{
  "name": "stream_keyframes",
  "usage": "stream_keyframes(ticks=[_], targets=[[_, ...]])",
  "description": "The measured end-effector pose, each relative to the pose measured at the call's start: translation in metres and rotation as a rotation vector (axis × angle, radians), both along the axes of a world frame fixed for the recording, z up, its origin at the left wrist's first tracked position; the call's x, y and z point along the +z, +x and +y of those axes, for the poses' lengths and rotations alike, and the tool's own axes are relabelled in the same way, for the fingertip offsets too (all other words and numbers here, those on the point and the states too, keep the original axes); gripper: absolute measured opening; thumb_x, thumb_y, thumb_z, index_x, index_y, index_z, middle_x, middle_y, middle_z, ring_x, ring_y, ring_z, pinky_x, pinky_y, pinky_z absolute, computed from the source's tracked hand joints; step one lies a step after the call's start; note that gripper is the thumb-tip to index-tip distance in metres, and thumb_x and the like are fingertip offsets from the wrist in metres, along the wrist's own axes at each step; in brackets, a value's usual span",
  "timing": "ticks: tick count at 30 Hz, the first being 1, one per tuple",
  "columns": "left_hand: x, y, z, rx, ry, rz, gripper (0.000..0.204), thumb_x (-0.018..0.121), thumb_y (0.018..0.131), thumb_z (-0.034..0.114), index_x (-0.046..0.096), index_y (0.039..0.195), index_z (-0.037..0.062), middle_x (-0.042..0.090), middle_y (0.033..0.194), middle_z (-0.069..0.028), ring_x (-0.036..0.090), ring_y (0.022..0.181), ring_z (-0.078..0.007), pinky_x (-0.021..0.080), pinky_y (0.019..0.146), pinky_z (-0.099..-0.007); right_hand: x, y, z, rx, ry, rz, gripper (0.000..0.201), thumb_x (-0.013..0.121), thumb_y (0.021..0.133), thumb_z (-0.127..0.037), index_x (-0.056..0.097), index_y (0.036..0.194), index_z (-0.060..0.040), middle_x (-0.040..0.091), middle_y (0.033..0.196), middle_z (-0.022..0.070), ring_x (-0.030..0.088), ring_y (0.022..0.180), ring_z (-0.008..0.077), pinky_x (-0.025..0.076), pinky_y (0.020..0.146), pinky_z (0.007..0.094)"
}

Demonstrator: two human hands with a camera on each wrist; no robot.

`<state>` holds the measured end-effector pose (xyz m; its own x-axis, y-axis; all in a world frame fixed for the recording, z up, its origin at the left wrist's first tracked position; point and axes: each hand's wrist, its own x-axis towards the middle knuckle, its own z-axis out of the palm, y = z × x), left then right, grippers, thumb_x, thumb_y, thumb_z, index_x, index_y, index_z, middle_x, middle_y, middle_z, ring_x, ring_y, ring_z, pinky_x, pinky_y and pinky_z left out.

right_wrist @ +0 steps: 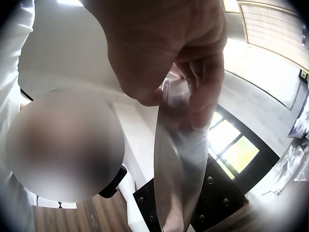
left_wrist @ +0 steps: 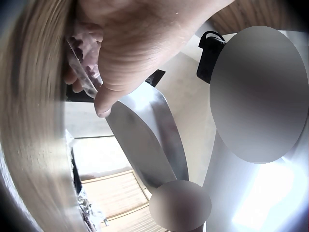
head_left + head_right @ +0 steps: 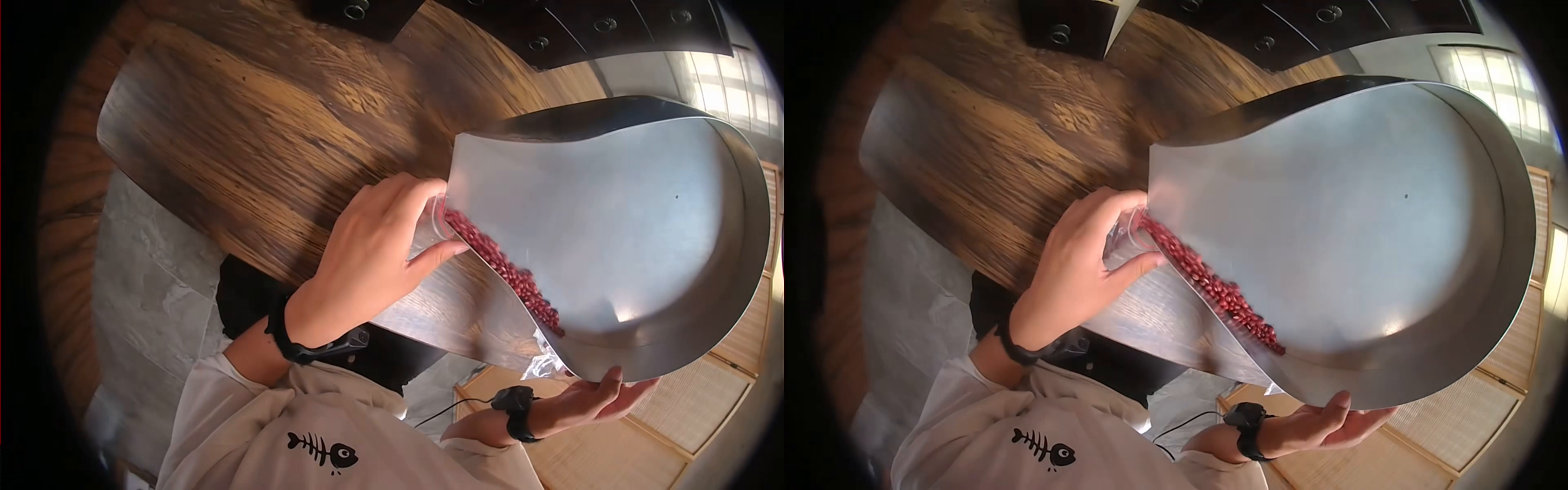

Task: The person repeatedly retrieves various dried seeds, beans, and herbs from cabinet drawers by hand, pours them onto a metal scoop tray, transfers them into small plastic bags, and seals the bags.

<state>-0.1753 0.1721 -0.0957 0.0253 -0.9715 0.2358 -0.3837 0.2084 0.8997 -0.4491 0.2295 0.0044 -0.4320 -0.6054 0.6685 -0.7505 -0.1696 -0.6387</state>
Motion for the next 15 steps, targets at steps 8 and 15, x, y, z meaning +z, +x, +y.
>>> stream_keyframes(ticks=[8,15], targets=[[0.0014,-0.0006,-0.0023,-0.012,0.003,-0.019,0.055,0.087,0.076,0.013,0.059,0.123,0.0037,0.065,0.106,-0.015,0.063,0.096,-0.0341,0.051,0.083,-0.0416,0.0005,-0.0032,-0.0001,-0.001,-0.005,0.02,0.074,0.063,0.083,-0.02,0.043,0.149,0.0082,0.056,0.138,0.0244,0.058,0.124,0.0332,0.051,0.1,0.044],[-0.0009,-0.0052,-0.0017,-0.017,-0.007,-0.022,0.057,0.087,0.075,0.012,0.059,0.123,0.0039,0.065,0.105,-0.0137,0.063,0.095,-0.033,0.051,0.084,-0.0413,0.0017,-0.0073,0.0011,-0.019,-0.024,0.044,0.075,0.067,0.08,-0.027,0.049,0.145,0.0056,0.057,0.137,0.0228,0.06,0.121,0.0334,0.057,0.093,0.0473]])
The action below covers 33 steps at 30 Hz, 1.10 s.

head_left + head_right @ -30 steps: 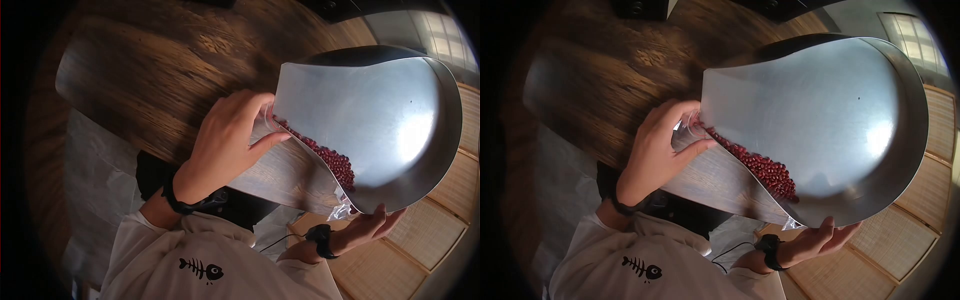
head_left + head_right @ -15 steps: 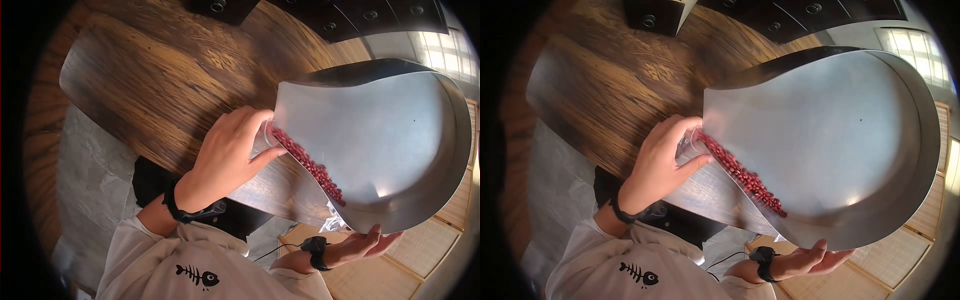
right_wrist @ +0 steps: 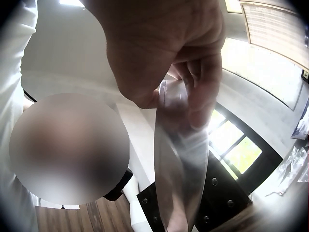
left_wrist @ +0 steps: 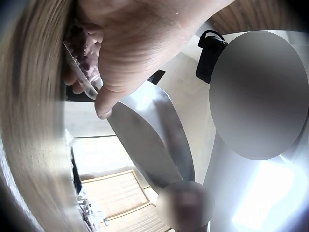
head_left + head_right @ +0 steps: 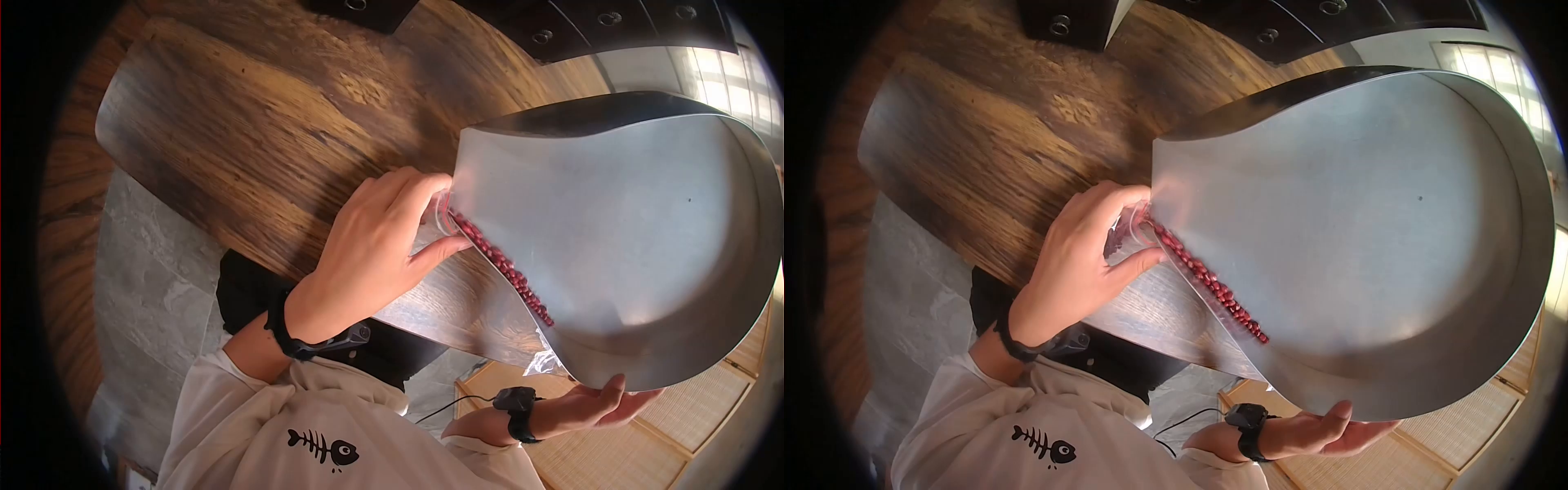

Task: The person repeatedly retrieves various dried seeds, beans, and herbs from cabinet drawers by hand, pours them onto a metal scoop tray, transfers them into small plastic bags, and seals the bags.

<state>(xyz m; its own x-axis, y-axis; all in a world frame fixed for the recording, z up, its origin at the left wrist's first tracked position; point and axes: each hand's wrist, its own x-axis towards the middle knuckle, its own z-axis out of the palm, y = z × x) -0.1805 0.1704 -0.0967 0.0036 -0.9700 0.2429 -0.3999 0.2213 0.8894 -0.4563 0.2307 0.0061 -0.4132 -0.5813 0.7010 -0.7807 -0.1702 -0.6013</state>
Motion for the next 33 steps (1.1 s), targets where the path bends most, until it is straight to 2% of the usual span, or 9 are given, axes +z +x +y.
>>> stream_keyframes(ticks=[1,19,29,32,33], targets=[[0.0,0.0,0.001,-0.004,0.009,0.0,0.057,0.087,0.075,0.012,0.059,0.123,0.004,0.065,0.105,-0.0135,0.063,0.095,-0.0328,0.051,0.084,-0.0413,-0.001,-0.001,0.001,-0.008,0.004,0.023,0.075,0.069,0.08,-0.032,0.052,0.144,0.0035,0.057,0.137,0.0217,0.061,0.121,0.0337,0.058,0.091,0.0489],[-0.01,0.009,0.005,0.013,-0.01,0.017,0.059,0.087,0.073,0.01,0.058,0.125,0.0037,0.065,0.105,-0.0138,0.064,0.096,-0.0329,0.051,0.085,-0.0415,0.002,0.015,-0.003,-0.012,-0.051,0.126,0.073,0.073,0.081,-0.046,0.059,0.137,-0.0004,0.06,0.13,0.0173,0.062,0.117,0.0317,0.058,0.086,0.0494],[-0.006,0.011,0.003,0.008,-0.012,0.032,0.058,0.088,0.071,0.007,0.059,0.122,0.004,0.065,0.097,-0.0104,0.063,0.089,-0.0297,0.05,0.082,-0.0399,0.003,0.011,-0.002,-0.01,-0.049,0.175,0.076,0.073,0.08,-0.045,0.058,0.139,0.0004,0.061,0.13,0.0184,0.063,0.115,0.0311,0.058,0.085,0.0478],[-0.004,0.011,0.0,-0.003,-0.012,0.047,0.058,0.088,0.072,0.008,0.059,0.122,0.004,0.065,0.096,-0.0099,0.064,0.088,-0.0281,0.051,0.081,-0.0387,0.003,0.017,-0.004,-0.016,-0.054,0.106,0.073,0.07,0.081,-0.038,0.056,0.141,0.0002,0.061,0.129,0.02,0.063,0.114,0.0284,0.058,0.083,0.0462],[-0.002,0.011,-0.001,0.004,-0.019,0.049,0.057,0.088,0.073,0.009,0.059,0.122,0.004,0.065,0.096,-0.0098,0.064,0.087,-0.0264,0.051,0.08,-0.0372,0.003,0.015,-0.003,-0.071,0.044,0.036,0.072,0.067,0.08,-0.034,0.054,0.143,0.0005,0.061,0.129,0.0209,0.063,0.114,0.0276,0.058,0.082,0.0446]])
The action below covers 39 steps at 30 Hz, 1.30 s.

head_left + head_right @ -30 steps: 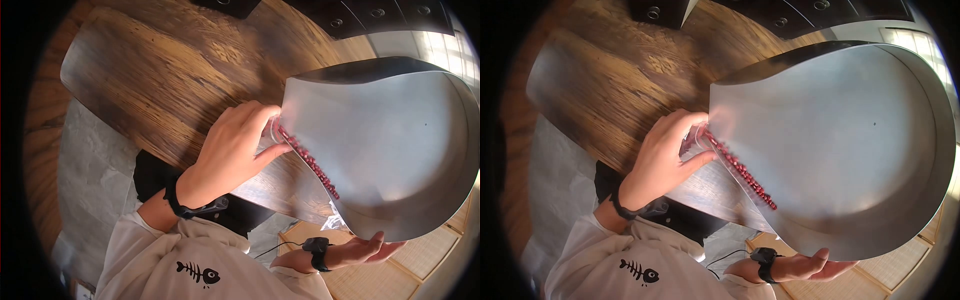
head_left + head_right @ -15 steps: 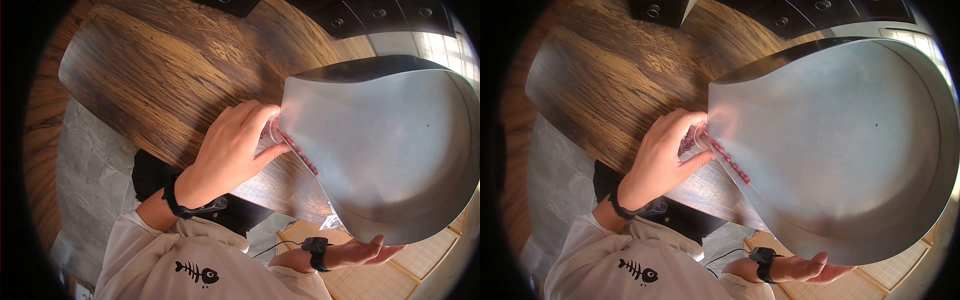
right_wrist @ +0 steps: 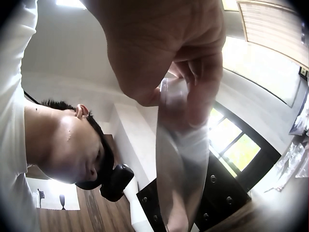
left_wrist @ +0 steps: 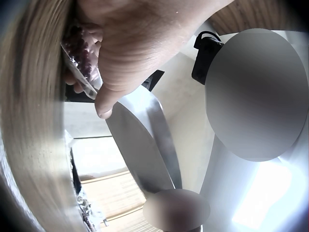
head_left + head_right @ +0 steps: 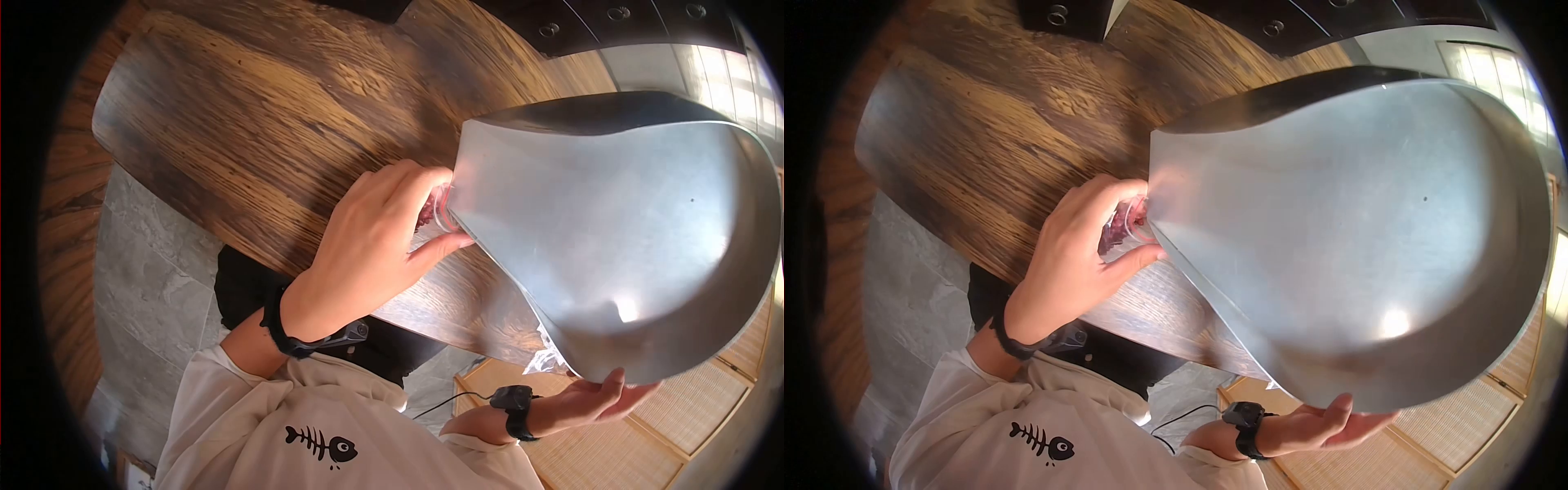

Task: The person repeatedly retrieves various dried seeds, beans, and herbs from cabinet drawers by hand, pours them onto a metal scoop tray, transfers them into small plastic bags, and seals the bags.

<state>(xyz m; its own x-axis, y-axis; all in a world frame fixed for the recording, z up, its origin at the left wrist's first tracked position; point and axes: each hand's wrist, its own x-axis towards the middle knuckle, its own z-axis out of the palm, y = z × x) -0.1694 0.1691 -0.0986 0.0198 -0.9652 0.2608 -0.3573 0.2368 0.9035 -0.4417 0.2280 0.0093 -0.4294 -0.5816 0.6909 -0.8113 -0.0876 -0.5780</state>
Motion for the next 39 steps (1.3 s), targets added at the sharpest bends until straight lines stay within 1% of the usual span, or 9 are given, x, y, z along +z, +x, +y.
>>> stream_keyframes(ticks=[3,6,9,10,19,22,24,27,39], targets=[[0.015,0.004,-0.009,-0.008,0.022,0.033,0.057,0.089,0.074,0.011,0.06,0.123,0.0042,0.065,0.096,-0.0092,0.065,0.086,-0.0222,0.052,0.077,-0.0338,-0.004,-0.007,-0.008,-0.052,0.06,-0.079,0.071,0.058,0.08,-0.022,0.049,0.146,0.0029,0.065,0.12,0.0209,0.07,0.09,0.0213,0.059,0.063,0.0339],[0.043,0.013,-0.023,-0.015,0.037,0.133,0.058,0.091,0.074,0.012,0.061,0.124,0.0046,0.065,0.097,-0.008,0.065,0.086,-0.0175,0.053,0.075,-0.0306,0.011,0.028,-0.031,0.047,0.224,-0.545,0.064,0.052,0.085,-0.017,0.046,0.145,0.0064,0.066,0.088,0.0153,0.054,0.041,0.0157,0.036,0.029,0.0264],[0.079,0.023,-0.039,0.009,0.078,0.165,0.06,0.092,0.073,0.012,0.061,0.124,0.0055,0.064,0.097,-0.0054,0.064,0.084,-0.0129,0.053,0.074,-0.0277,0.018,0.012,-0.038,-0.112,0.34,-0.921,0.058,0.053,0.093,-0.017,0.041,0.145,0.0049,0.061,0.082,0.0138,0.06,0.047,0.0224,0.043,0.034,0.0296],[0.014,-0.001,-0.001,0.045,0.058,0.195,0.061,0.092,0.073,0.012,0.061,0.124,0.0059,0.064,0.097,-0.0048,0.063,0.083,-0.0123,0.052,0.074,-0.0268,-0.047,-0.008,-0.004,-0.108,0.347,-0.906,0.058,0.053,0.093,-0.017,0.041,0.145,0.0049,0.061,0.082,0.0138,0.06,0.047,0.0224,0.043,0.034,0.0296],[0.015,-0.002,0.0,0.008,0.051,0.216,0.072,0.095,0.068,0.014,0.058,0.13,0.008,0.053,0.092,-0.0009,0.053,0.08,-0.01,0.048,0.071,-0.0254,-0.069,0.045,-0.028,0.126,0.428,-0.981,0.051,0.047,0.099,-0.009,0.031,0.146,0.0011,0.066,0.086,0.0213,0.069,0.058,0.0271,0.051,0.043,0.033],[0.023,0.002,-0.001,-0.041,0.018,0.172,0.058,0.084,0.083,0.012,0.056,0.133,0.0056,0.053,0.096,-0.0021,0.051,0.084,-0.0097,0.046,0.073,-0.0253,-0.067,0.06,-0.032,0.154,0.44,-0.954,0.057,0.045,0.1,-0.009,0.023,0.152,0.0003,0.068,0.084,0.0229,0.069,0.057,0.0273,0.053,0.045,0.0331],[0.023,0.004,0.0,-0.102,0.031,0.237,0.039,0.065,0.095,0.008,0.054,0.131,0.0004,0.053,0.099,-0.0111,0.053,0.078,-0.0198,0.046,0.07,-0.0297,-0.067,0.063,-0.031,0.203,0.481,-0.946,0.064,0.045,0.101,-0.009,0.014,0.157,-0.0012,0.069,0.086,0.0246,0.069,0.057,0.0277,0.055,0.047,0.0334],[0.02,0.005,-0.001,-0.104,0.024,0.284,0.034,0.051,0.097,0.002,0.054,0.131,-0.0018,0.052,0.099,-0.0123,0.051,0.078,-0.0188,0.043,0.072,-0.0282,-0.072,0.07,-0.026,0.224,0.497,-0.949,0.065,0.045,0.102,-0.009,0.011,0.158,-0.0016,0.068,0.085,0.0258,0.069,0.058,0.0284,0.056,0.048,0.034],[0.018,0.0,0.003,-0.017,0.001,0.296,0.028,0.065,0.094,-0.001,0.065,0.122,0.0043,0.066,0.094,-0.0066,0.063,0.076,-0.0136,0.049,0.066,-0.0249,-0.071,0.075,-0.019,0.224,0.54,-0.941,0.07,0.046,0.101,-0.007,0.008,0.159,-0.0012,0.069,0.085,0.0237,0.069,0.056,0.0279,0.055,0.047,0.0334]])
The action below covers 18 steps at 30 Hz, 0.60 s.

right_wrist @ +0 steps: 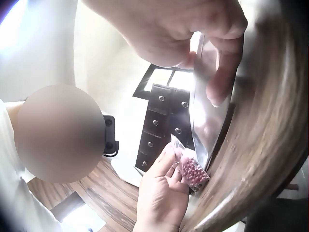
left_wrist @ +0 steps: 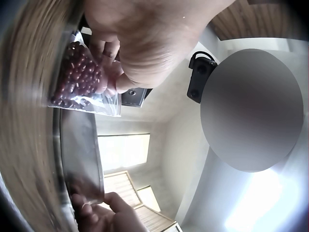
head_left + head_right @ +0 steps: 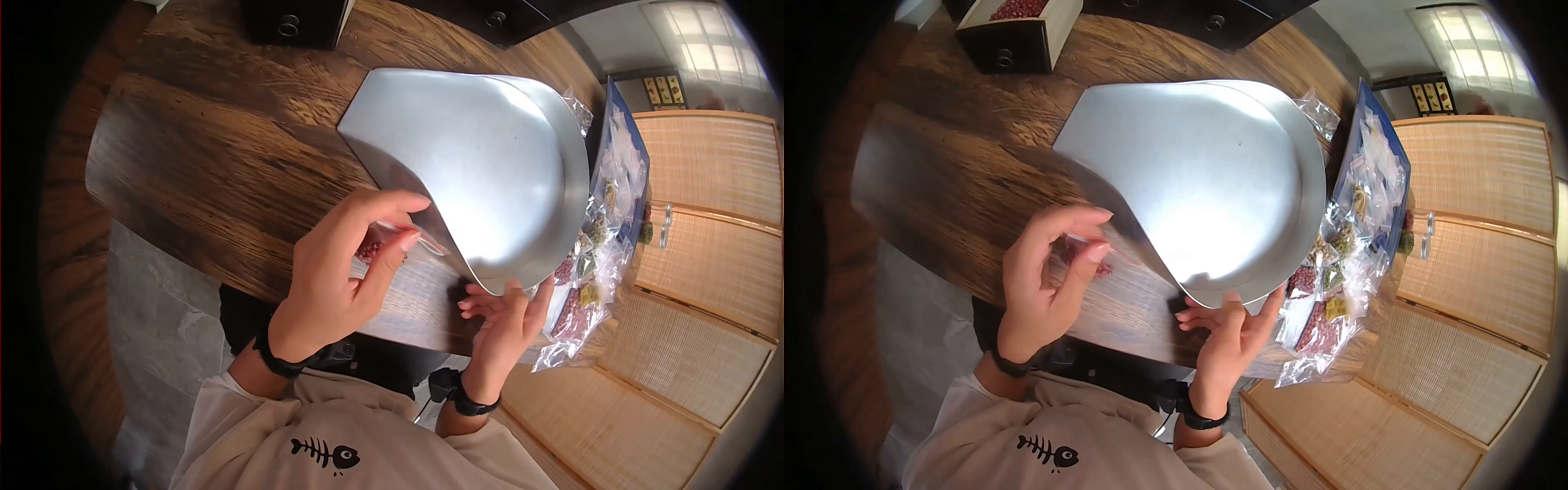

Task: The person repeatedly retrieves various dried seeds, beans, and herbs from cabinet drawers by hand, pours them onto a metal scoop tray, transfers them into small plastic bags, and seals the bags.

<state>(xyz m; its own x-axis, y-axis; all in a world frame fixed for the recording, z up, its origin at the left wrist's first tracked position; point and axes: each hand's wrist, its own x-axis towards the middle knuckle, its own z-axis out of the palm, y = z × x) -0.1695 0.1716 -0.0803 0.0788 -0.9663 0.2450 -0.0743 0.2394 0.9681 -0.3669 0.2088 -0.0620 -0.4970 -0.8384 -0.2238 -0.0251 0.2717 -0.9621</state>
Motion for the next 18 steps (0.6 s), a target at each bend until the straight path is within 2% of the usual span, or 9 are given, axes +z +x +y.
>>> stream_keyframes(ticks=[5,7,12,15,18], targets=[[0.006,0.001,0.0,-0.025,-0.051,0.013,0.026,0.078,0.086,0.001,0.071,0.111,0.0042,0.071,0.092,-0.0078,0.07,0.076,-0.0144,0.055,0.064,-0.0265,0.005,-0.013,-0.001,-0.031,0.045,0.027,0.068,0.045,0.097,-0.006,0.018,0.159,0.0003,0.068,0.079,0.0206,0.063,0.048,0.0241,0.049,0.041,0.0296],[0.005,0.001,0.0,-0.031,-0.1,-0.001,0.027,0.078,0.085,0.0,0.071,0.111,0.0047,0.072,0.092,-0.0077,0.07,0.076,-0.0148,0.055,0.064,-0.0264,0.007,-0.02,-0.003,-0.043,0.062,0.048,0.066,0.045,0.096,-0.006,0.024,0.158,0.0005,0.068,0.078,0.0185,0.06,0.046,0.0219,0.046,0.04,0.0278],[0.003,0.0,-0.001,-0.047,-0.185,-0.044,0.03,0.079,0.08,-0.004,0.072,0.108,0.006,0.071,0.088,-0.0075,0.068,0.072,-0.0201,0.052,0.062,-0.0293,0.008,-0.041,-0.007,0.037,0.058,0.036,0.064,0.043,0.096,-0.006,0.025,0.158,-0.0001,0.068,0.079,0.0184,0.06,0.047,0.0207,0.047,0.041,0.0273],[0.004,0.004,-0.001,-0.104,-0.165,-0.092,0.026,0.078,0.081,-0.008,0.071,0.105,0.0002,0.073,0.091,-0.0107,0.07,0.077,-0.0163,0.054,0.069,-0.0251,0.007,-0.037,-0.005,0.03,0.095,0.051,0.063,0.044,0.097,-0.006,0.026,0.157,-0.0004,0.068,0.079,0.0182,0.061,0.047,0.0204,0.047,0.041,0.0276],[0.001,0.006,-0.001,-0.088,-0.195,-0.149,0.027,0.078,0.08,-0.009,0.072,0.105,0.0007,0.073,0.09,-0.0095,0.069,0.075,-0.0157,0.053,0.068,-0.0245,0.003,-0.027,0.001,0.021,0.102,0.014,0.061,0.046,0.1,-0.007,0.026,0.157,-0.0011,0.067,0.078,0.0169,0.062,0.048,0.0207,0.049,0.042,0.0281]])
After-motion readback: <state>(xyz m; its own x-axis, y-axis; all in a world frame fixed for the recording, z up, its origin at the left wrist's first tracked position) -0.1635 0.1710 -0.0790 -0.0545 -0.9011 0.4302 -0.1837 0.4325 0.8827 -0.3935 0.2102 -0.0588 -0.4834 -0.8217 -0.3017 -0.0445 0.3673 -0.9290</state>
